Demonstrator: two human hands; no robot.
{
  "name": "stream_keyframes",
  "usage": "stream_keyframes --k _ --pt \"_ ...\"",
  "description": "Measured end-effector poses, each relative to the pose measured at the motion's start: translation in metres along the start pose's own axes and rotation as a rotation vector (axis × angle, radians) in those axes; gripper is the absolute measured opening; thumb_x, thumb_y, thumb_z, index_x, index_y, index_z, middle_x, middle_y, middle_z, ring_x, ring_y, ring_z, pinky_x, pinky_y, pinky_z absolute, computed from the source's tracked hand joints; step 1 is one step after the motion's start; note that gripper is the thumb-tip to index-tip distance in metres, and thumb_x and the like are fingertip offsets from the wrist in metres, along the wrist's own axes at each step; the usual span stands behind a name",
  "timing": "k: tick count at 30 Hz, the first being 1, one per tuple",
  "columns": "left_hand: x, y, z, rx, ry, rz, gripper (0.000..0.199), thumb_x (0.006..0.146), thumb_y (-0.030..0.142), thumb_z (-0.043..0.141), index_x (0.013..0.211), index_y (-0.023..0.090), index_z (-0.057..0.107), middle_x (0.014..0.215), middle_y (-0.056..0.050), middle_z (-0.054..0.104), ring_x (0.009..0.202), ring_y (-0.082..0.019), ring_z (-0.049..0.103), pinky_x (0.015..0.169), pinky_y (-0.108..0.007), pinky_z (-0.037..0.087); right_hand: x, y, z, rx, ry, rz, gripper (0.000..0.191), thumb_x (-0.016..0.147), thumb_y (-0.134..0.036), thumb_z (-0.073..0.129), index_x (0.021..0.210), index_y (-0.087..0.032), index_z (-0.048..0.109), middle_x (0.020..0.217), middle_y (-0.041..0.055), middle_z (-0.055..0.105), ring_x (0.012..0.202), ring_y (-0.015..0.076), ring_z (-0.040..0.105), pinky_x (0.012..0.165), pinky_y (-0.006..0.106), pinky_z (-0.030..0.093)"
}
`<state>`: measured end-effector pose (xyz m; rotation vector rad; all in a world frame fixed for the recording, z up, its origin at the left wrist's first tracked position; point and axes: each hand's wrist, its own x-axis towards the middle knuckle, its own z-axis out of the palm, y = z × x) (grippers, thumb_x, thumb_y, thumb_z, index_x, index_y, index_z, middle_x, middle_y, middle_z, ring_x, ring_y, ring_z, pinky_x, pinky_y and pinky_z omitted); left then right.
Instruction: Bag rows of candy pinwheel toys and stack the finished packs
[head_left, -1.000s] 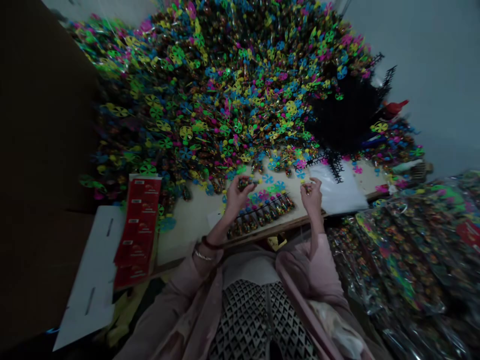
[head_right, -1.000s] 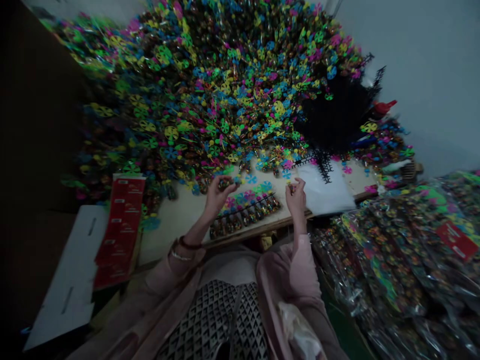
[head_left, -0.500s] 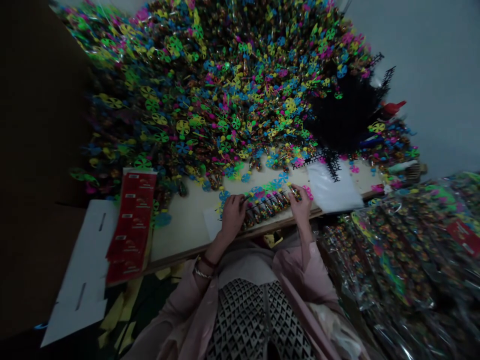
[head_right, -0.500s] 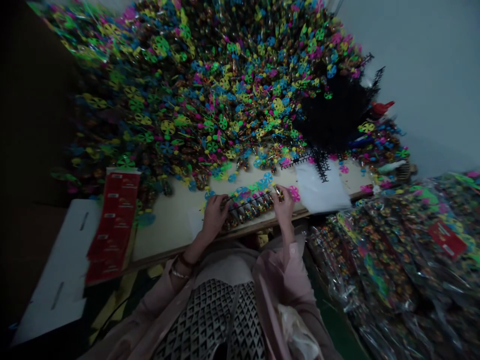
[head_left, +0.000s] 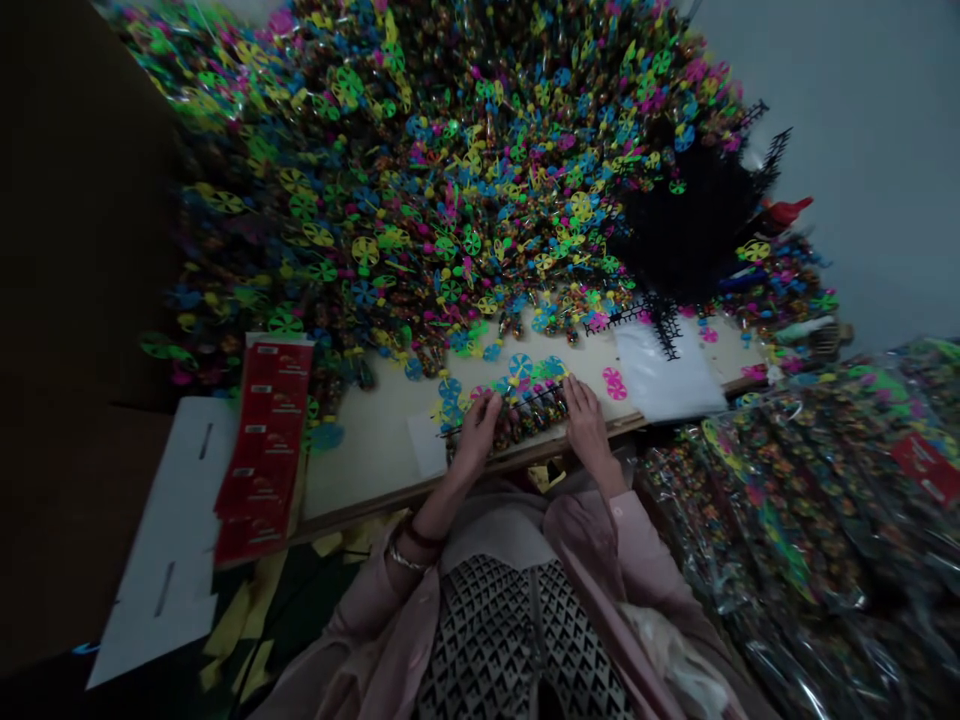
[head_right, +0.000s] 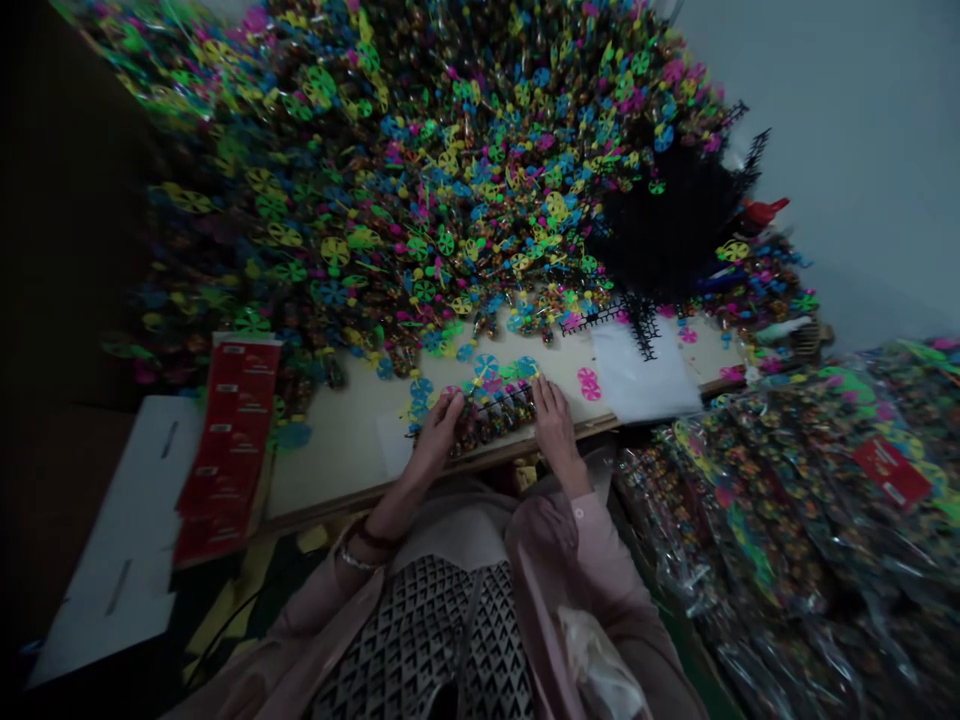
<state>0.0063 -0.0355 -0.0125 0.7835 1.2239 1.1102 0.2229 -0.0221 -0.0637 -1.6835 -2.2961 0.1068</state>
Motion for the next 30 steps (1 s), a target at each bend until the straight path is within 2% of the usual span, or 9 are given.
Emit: stream_keyframes --k 5,10,15,18,21,23,26,28,30 --pt "-0.009 -0.014 0.027 -0.179 -0.117 -0.113 0.038 0.082 0.058 0.056 0.09 0.022 0.05 0.075 -0.001 0.065 0.054 -0.012 0.056 0.047 -0.024 0.043 0.002 0.002 -0.003 -0.051 -0.049 -0.037 0.075 0.078 0.001 0.029 0.151 -0.012 0.014 0.155 0.0114 0.022 0.144 0.0233 0.016 0.11 0.047 0.032" --pt "-0.014 -0.028 0.046 -0.277 -0.113 -0.138 0.042 0.079 0.059 0.06 0.093 0.022 0.048 0.078 0.0 0.063 0.062 -0.013 0.062 0.061 -0.028 0.052 0.014 -0.002 -0.002 -0.05 -0.047 -0.052 0.071 0.081 0.0 0.028 0.15 -0.011 0.016 0.155 0.013 0.022 0.144 0.0237 0.014 0.11 0.047 0.031" --pt "-0.015 -0.036 0.051 -0.375 -0.095 -0.169 0.047 0.077 0.055 0.064 0.104 0.021 0.049 0.079 0.001 0.061 0.069 -0.014 0.063 0.069 -0.03 0.054 0.023 0.003 -0.002 0.023 -0.062 -0.074 0.069 0.081 0.001 0.029 0.149 -0.008 0.021 0.151 0.0151 0.032 0.142 0.0231 0.022 0.11 0.048 0.03" --pt "-0.015 -0.037 0.05 -0.399 -0.082 -0.164 0.045 0.075 0.054 0.066 0.101 0.02 0.051 0.08 0.0 0.061 0.071 -0.014 0.063 0.072 -0.03 0.053 0.024 0.008 -0.011 0.147 -0.02 -0.075 0.066 0.082 -0.003 0.032 0.148 -0.01 0.025 0.145 0.0143 0.042 0.137 0.0203 0.032 0.109 0.043 0.034" --pt "-0.014 -0.037 0.049 -0.393 -0.043 -0.155 0.042 0.077 0.053 0.064 0.098 0.019 0.052 0.082 0.0 0.061 0.074 -0.015 0.062 0.074 -0.031 0.052 0.015 -0.003 -0.025 0.298 0.212 0.048 0.052 0.089 -0.017 0.038 0.141 -0.016 0.039 0.129 0.011 0.058 0.126 0.0202 0.043 0.106 0.042 0.037" --pt "-0.015 -0.036 0.051 -0.333 0.01 -0.137 0.037 0.079 0.05 0.062 0.097 0.019 0.054 0.088 -0.002 0.063 0.081 -0.016 0.062 0.079 -0.031 0.051 0.003 -0.022 -0.032 0.418 0.329 0.173 0.038 0.092 -0.028 0.044 0.127 -0.019 0.054 0.111 0.0092 0.067 0.111 0.021 0.054 0.1 0.041 0.042" --pt "-0.019 -0.037 0.059 -0.251 0.053 -0.108 0.028 0.082 0.041 0.062 0.1 0.02 0.058 0.103 -0.004 0.064 0.097 -0.018 0.06 0.09 -0.03 0.047 -0.015 -0.053 -0.035 0.582 0.241 0.269 0.032 0.09 -0.038 0.051 0.113 -0.019 0.062 0.103 0.0083 0.068 0.096 0.02 0.06 0.089 0.037 0.048" --pt "-0.022 -0.039 0.065 -0.29 0.006 -0.137 0.028 0.083 0.036 0.061 0.107 0.021 0.06 0.115 -0.006 0.063 0.108 -0.019 0.058 0.096 -0.03 0.045 -0.022 -0.065 -0.032 0.674 0.17 0.324 0.034 0.091 -0.04 0.049 0.113 -0.018 0.061 0.105 0.0089 0.067 0.095 0.0195 0.062 0.085 0.034 0.05" --pt "-0.023 -0.04 0.071 -0.368 -0.078 -0.188 0.036 0.084 0.032 0.059 0.118 0.021 0.058 0.127 -0.007 0.059 0.116 -0.02 0.055 0.101 -0.032 0.042 -0.023 -0.067 -0.03 0.74 0.154 0.395 0.035 0.093 -0.041 0.045 0.114 -0.017 0.06 0.103 0.0091 0.068 0.092 0.0191 0.063 0.08 0.033 0.052"
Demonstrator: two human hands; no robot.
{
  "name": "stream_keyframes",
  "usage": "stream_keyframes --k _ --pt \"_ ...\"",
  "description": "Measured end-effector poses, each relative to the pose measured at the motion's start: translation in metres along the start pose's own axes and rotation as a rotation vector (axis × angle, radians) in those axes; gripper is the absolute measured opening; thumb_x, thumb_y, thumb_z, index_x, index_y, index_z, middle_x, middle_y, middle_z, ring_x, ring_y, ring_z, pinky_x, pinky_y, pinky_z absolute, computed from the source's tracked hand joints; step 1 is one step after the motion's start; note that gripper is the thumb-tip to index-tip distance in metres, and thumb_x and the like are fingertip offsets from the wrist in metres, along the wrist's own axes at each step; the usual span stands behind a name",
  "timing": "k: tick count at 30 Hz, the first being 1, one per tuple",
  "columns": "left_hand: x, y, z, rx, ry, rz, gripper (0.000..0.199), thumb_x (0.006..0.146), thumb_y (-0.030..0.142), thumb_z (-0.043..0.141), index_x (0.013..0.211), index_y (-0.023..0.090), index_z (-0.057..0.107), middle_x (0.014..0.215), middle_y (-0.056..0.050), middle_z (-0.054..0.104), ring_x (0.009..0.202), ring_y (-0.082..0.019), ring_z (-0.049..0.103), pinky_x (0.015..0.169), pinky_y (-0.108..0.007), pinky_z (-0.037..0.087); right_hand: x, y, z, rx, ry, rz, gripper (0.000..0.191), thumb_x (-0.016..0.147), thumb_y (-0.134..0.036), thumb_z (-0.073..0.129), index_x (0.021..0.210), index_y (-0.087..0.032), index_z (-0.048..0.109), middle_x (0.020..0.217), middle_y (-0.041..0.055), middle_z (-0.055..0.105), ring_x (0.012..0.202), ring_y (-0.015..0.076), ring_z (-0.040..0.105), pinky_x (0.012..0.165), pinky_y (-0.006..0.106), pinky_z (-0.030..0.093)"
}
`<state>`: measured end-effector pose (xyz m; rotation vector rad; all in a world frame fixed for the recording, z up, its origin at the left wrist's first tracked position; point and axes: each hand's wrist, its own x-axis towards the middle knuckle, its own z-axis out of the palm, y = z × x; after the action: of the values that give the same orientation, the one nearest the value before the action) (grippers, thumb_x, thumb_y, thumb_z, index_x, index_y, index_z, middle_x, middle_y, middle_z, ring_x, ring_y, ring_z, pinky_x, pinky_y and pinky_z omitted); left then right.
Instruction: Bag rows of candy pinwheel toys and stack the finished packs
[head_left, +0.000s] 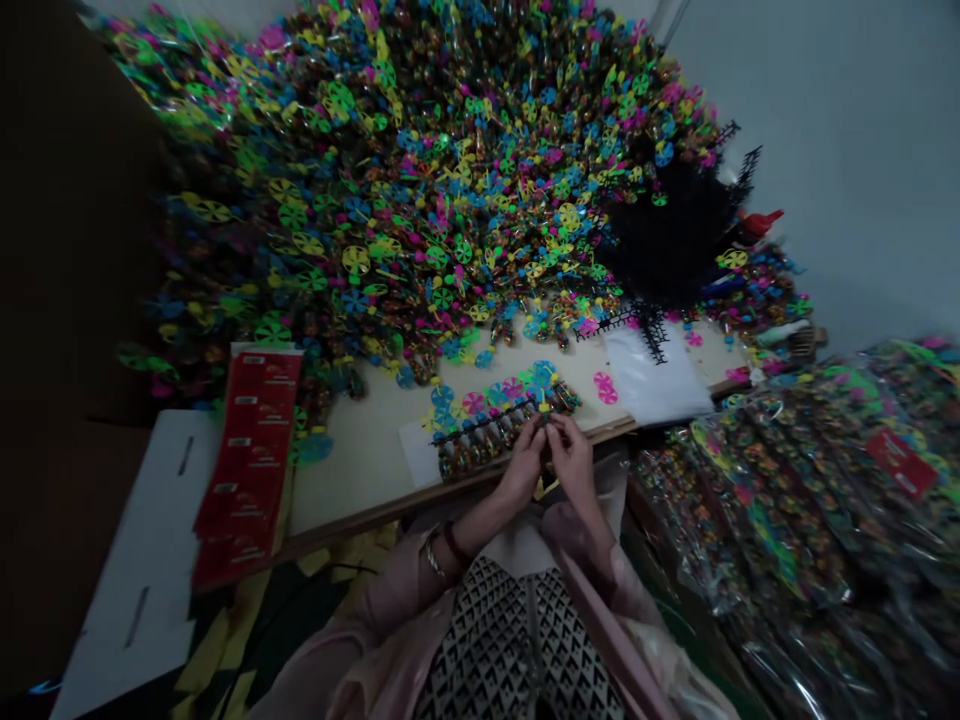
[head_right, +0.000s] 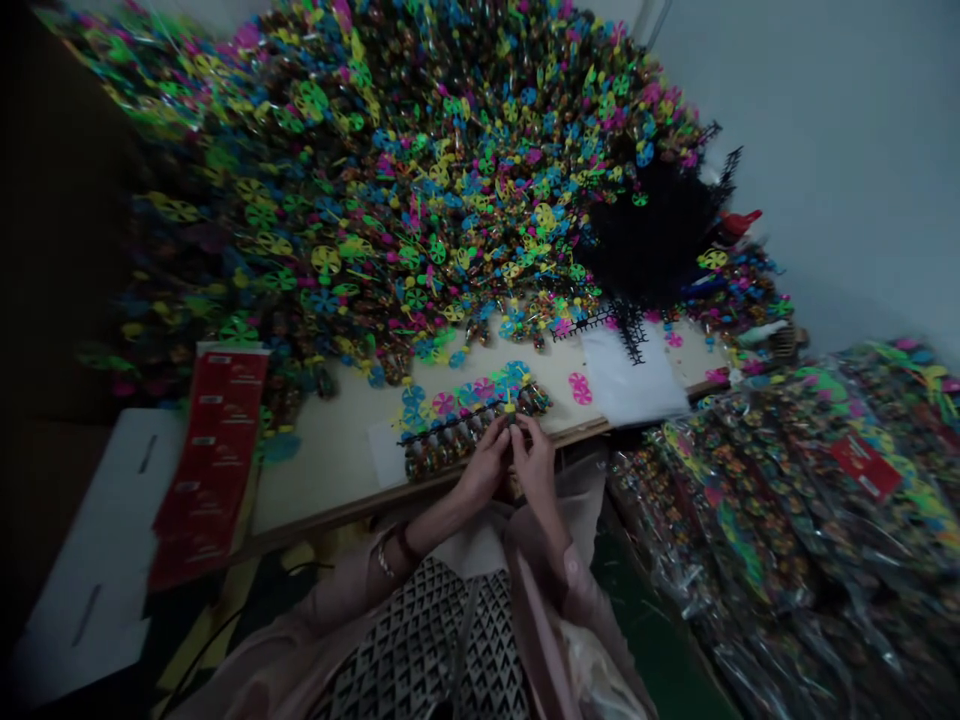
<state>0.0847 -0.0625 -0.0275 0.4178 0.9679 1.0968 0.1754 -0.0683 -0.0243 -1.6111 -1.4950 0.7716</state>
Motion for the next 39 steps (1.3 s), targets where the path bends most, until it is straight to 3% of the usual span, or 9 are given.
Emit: stream_keyframes --k 5,8,12,17,21,26,32,36,39 --pt "0.01 0.004 0.006 0.123 -0.094 0.052 0.048 0.085 0.029 0.058 0.132 0.022 0.052 0.139 -0.005 0.051 0.13 -0.022 0.045 0.11 -0.038 0.034 0.024 0.004 -0.011 -0.151 -0.022 -0.097 0.04 0.093 -0.039 0.045 0.124 -0.016 0.056 0.113 0.0124 0.063 0.103 0.0222 0.06 0.09 0.037 0.049" --pt "0.014 0.011 0.005 0.439 -0.131 0.215 0.049 0.083 0.021 0.058 0.132 0.02 0.053 0.14 -0.007 0.05 0.132 -0.023 0.042 0.113 -0.04 0.029 0.045 0.006 -0.017 -0.333 0.02 -0.178 0.042 0.095 -0.032 0.04 0.129 -0.013 0.053 0.117 0.015 0.058 0.111 0.024 0.053 0.097 0.04 0.044" --pt "0.006 0.022 -0.007 0.888 -0.18 0.529 0.034 0.087 0.017 0.05 0.119 0.019 0.062 0.12 -0.011 0.061 0.114 -0.023 0.054 0.103 -0.042 0.04 0.062 0.015 -0.012 -0.623 -0.061 -0.211 0.042 0.094 -0.024 0.036 0.131 -0.013 0.053 0.108 0.0158 0.054 0.101 0.026 0.05 0.09 0.041 0.046" --pt "0.001 0.037 -0.033 1.103 -0.098 0.734 0.026 0.091 0.017 0.044 0.105 0.019 0.066 0.107 -0.01 0.063 0.104 -0.021 0.055 0.093 -0.037 0.044 0.061 0.023 0.001 -0.876 -0.093 -0.283 0.044 0.093 -0.016 0.035 0.135 -0.016 0.049 0.11 0.0163 0.052 0.101 0.0274 0.045 0.089 0.041 0.043" --pt "0.021 0.063 -0.061 1.231 -0.002 0.757 0.026 0.091 0.015 0.045 0.107 0.018 0.065 0.105 -0.009 0.063 0.101 -0.021 0.055 0.091 -0.036 0.044 0.054 0.017 -0.001 -0.926 -0.099 -0.281 0.042 0.093 -0.02 0.038 0.133 -0.017 0.05 0.111 0.0164 0.053 0.101 0.0278 0.044 0.085 0.04 0.042" --pt "0.083 0.113 -0.083 1.627 0.228 0.672 0.035 0.086 0.009 0.043 0.114 0.015 0.063 0.115 -0.014 0.058 0.108 -0.027 0.049 0.094 -0.042 0.039 0.072 0.0 -0.009 -0.781 0.026 -0.294 0.041 0.095 -0.03 0.039 0.132 -0.02 0.052 0.106 0.0133 0.055 0.099 0.0259 0.046 0.085 0.038 0.04" --pt "0.133 0.128 -0.071 1.928 -0.155 0.569 0.025 0.085 0.009 0.047 0.095 0.014 0.07 0.106 -0.015 0.06 0.112 -0.03 0.045 0.099 -0.049 0.029 0.164 -0.023 0.017 -0.711 -0.199 -0.329 0.041 0.092 -0.013 0.033 0.118 -0.019 0.065 0.108 0.0101 0.062 0.106 0.0222 0.05 0.094 0.033 0.037" --pt "0.128 0.127 -0.074 1.916 -0.195 0.622 0.02 0.079 0.004 0.052 0.081 0.012 0.07 0.096 -0.014 0.063 0.105 -0.028 0.05 0.1 -0.049 0.027 0.21 -0.036 0.043 -0.819 -0.368 -0.169 0.036 0.091 -0.019 0.041 0.117 -0.021 0.065 0.112 0.0108 0.065 0.107 0.023 0.055 0.09 0.032 0.04" --pt "0.133 0.137 -0.073 1.884 -0.15 0.683 0.03 0.079 0.001 0.048 0.095 0.015 0.068 0.108 -0.014 0.061 0.109 -0.027 0.049 0.1 -0.047 0.029 0.219 -0.04 0.063 -0.845 -0.362 -0.118 0.034 0.09 -0.033 0.048 0.113 -0.014 0.065 0.107 0.0157 0.066 0.102 0.0254 0.059 0.086 0.034 0.043"
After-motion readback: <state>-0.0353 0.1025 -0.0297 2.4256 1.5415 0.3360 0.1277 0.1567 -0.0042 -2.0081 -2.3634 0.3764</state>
